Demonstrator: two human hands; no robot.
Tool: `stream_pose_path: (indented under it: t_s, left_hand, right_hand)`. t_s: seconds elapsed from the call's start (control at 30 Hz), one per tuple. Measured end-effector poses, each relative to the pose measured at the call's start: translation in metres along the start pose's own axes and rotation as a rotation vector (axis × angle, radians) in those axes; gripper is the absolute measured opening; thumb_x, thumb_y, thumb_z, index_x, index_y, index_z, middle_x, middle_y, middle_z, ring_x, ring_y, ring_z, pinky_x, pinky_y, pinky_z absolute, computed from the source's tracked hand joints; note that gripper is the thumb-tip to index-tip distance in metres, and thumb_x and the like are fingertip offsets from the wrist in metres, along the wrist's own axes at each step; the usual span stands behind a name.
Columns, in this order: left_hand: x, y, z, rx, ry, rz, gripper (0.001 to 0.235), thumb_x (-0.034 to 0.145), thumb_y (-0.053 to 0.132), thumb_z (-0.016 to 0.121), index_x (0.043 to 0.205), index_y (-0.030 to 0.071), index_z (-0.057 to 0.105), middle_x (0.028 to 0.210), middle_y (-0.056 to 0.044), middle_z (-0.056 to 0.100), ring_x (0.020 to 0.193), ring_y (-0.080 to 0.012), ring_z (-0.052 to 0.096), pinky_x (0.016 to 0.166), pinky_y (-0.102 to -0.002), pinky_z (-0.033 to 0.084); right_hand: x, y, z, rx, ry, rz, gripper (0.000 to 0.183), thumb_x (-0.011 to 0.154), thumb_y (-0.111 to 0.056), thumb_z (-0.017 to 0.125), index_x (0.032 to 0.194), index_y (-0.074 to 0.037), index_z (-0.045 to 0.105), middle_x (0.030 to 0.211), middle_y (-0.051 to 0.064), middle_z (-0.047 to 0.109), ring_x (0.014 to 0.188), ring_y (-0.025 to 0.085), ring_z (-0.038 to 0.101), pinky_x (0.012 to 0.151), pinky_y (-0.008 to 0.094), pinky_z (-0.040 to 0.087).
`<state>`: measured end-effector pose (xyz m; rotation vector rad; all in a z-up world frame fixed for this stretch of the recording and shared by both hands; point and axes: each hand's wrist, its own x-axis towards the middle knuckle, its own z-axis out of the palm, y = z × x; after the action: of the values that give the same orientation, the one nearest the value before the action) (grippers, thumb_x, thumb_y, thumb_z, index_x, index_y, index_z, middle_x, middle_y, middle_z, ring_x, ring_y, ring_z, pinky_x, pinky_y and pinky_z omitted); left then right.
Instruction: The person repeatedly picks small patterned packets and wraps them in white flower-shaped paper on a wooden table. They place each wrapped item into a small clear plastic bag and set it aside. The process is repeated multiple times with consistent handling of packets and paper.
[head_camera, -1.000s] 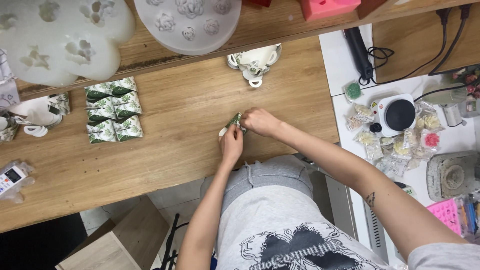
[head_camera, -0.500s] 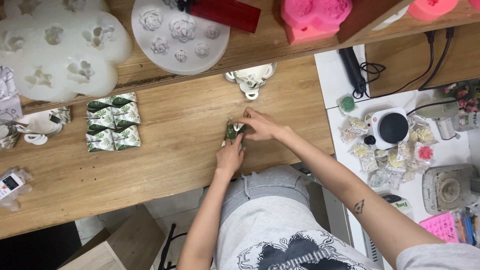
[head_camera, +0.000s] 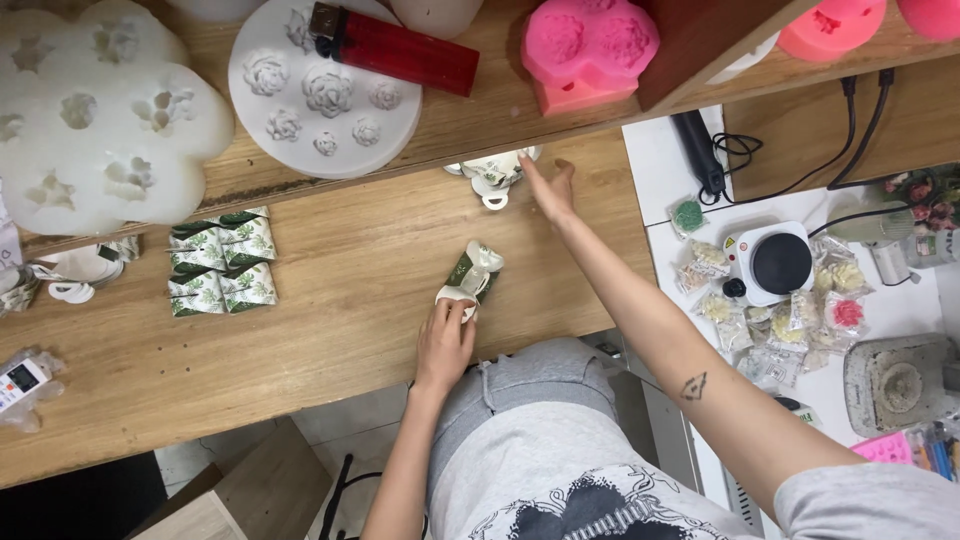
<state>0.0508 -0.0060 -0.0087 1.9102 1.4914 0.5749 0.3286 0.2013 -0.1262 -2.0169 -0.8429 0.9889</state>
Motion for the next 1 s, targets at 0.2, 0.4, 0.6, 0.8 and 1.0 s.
stream_pose_path:
  t_s: [0.2,0.4,0.6,0.8,1.0]
  left_hand:
    - [-0.014,0.009,-0.004,-0.106,0.054,-0.116,0.024,0.094,0.013,0.065,0.118,0.011,0.065,0.112,-0.01,0.063,0.099,-0.0316,0.067,0.083,-0.046,0.052]
    - [-0.018,0.004,-0.004,-0.266,0.068,-0.304,0.025,0.095,0.011,0.063,0.12,0.01,0.064,0.108,-0.008,0.064,0.091,-0.022,0.072,0.083,-0.038,0.055]
    - [0.013,0.009,-0.022,-0.381,0.182,-0.363,0.029,0.096,0.012,0.063,0.125,0.009,0.063,0.116,-0.01,0.06,0.096,-0.0209,0.069,0.085,-0.037,0.055]
    - [0.067,0.068,-0.066,-0.063,0.337,0.012,0.034,0.089,0.022,0.074,0.122,0.016,0.07,0.138,-0.022,0.046,0.127,-0.0398,0.049,0.105,-0.052,0.04]
    - [0.103,0.041,-0.053,-0.062,0.587,-0.004,0.042,0.084,0.03,0.08,0.115,0.011,0.059,0.146,-0.029,0.034,0.136,-0.048,0.039,0.108,-0.057,0.034]
  right_hand:
    - [0.043,-0.018,0.029,0.098,-0.239,0.399,0.046,0.089,-0.029,0.071,0.127,-0.009,0.054,0.126,0.015,0.068,0.105,0.029,0.072,0.076,0.045,0.062]
    - [0.057,0.011,0.049,0.347,-0.17,0.341,0.039,0.091,-0.01,0.066,0.128,-0.008,0.052,0.12,0.015,0.068,0.103,0.032,0.074,0.07,0.042,0.069]
    - [0.025,-0.012,0.031,0.321,-0.154,0.146,0.048,0.09,-0.005,0.063,0.132,-0.011,0.041,0.121,0.011,0.062,0.106,0.029,0.069,0.073,0.043,0.068]
    - [-0.032,-0.043,0.005,-0.068,-0.119,-0.467,0.038,0.093,-0.005,0.067,0.126,-0.001,0.048,0.11,0.017,0.069,0.103,0.026,0.069,0.086,0.034,0.053]
    - [-0.101,-0.089,-0.026,0.244,-0.492,-0.505,0.028,0.097,-0.012,0.069,0.113,-0.003,0.048,0.102,0.005,0.064,0.093,0.009,0.061,0.076,0.029,0.053]
